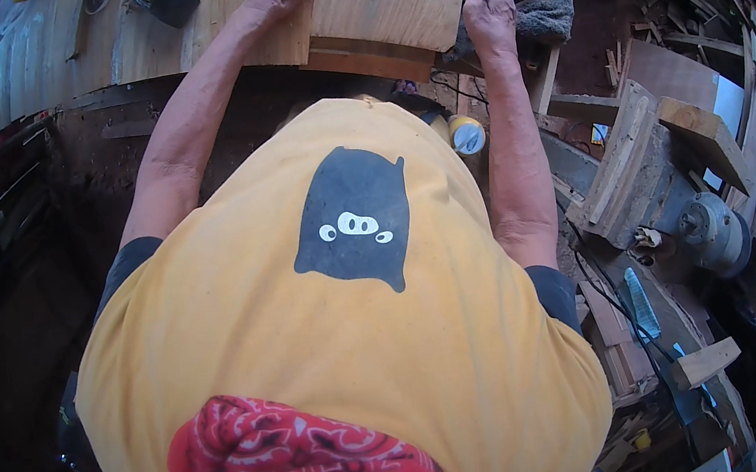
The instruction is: The person planes the edge of a wooden board using a hand planer, fits it into a wooden panel, marks lines on the board with a pen, and then marks another piece of wood with the pen.
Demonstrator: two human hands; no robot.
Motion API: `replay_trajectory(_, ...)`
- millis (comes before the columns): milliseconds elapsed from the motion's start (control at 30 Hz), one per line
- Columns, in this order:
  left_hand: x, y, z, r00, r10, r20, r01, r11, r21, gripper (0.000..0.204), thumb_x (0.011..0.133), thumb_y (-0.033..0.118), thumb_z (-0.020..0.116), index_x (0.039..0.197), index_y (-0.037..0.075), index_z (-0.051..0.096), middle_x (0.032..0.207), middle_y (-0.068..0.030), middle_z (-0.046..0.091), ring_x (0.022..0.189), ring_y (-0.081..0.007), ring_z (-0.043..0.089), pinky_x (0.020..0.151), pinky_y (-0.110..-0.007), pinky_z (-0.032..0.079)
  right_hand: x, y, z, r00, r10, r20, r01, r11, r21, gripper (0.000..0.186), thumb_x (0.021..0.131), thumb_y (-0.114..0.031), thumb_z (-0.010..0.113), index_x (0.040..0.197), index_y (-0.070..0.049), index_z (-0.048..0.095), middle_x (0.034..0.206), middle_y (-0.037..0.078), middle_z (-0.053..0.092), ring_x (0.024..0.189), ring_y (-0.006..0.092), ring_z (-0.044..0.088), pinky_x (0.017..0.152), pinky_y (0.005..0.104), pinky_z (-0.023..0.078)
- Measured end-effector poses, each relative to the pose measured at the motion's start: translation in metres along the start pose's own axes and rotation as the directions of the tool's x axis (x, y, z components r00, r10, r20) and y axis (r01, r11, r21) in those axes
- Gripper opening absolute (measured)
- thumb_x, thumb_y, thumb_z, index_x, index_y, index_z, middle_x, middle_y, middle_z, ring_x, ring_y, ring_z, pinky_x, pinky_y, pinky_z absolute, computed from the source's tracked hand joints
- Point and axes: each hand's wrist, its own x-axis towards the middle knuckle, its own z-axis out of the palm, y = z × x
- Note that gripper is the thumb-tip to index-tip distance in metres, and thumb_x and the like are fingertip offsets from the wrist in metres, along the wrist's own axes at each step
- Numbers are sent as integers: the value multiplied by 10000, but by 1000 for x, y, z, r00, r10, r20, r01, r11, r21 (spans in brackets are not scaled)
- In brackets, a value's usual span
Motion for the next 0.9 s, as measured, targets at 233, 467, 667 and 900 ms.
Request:
replay_trajectory(233, -42, -7, -20, 995, 47, -85, -50, 998, -29, 642, 981, 343, 596, 1502, -7, 457, 1595, -272, 378, 1481, -443, 347, 1215, -544, 271, 72, 12, 34, 974, 188, 128, -181, 982, -63, 443, 982, -376, 611, 1078, 57, 627, 971, 263, 706, 951, 373, 698, 882, 456, 526)
replay_trajectory(467, -37, 8, -24, 1000, -12, -27, 13, 999, 34, 712, 978, 447, 583, 1524, 14, 435, 1616, -258, 346, 1511, -426, 296, 1234, -578, 201, 73, 27, 50, 988, 151, 37, -148, 985, -93, 584, 907, -392, 662, 1242, 47, 471, 1152, 315, 658, 1096, 440, 666, 949, 464, 516)
replay_trajectory(667, -33, 18, -33, 984, -125, 124, 117, 991, 69, 834, 964, 569, 558, 1586, 58, 341, 1663, -248, 251, 1550, -435, 189, 1248, -606, 101, 74, 19, 56, 991, 135, 24, -131, 985, -114, 520, 935, -406, 703, 1153, 43, 555, 1023, 223, 690, 952, 323, 693, 833, 447, 543)
replay_trajectory(900, -25, 29, -39, 990, -107, 93, 96, 988, 117, 778, 980, 570, 530, 1554, 64, 391, 1617, -250, 336, 1519, -442, 263, 1234, -618, 160, 84, 40, 46, 1000, 10, 17, -5, 973, -230, 552, 920, -425, 728, 1100, 71, 566, 966, 242, 691, 904, 365, 705, 792, 452, 553)
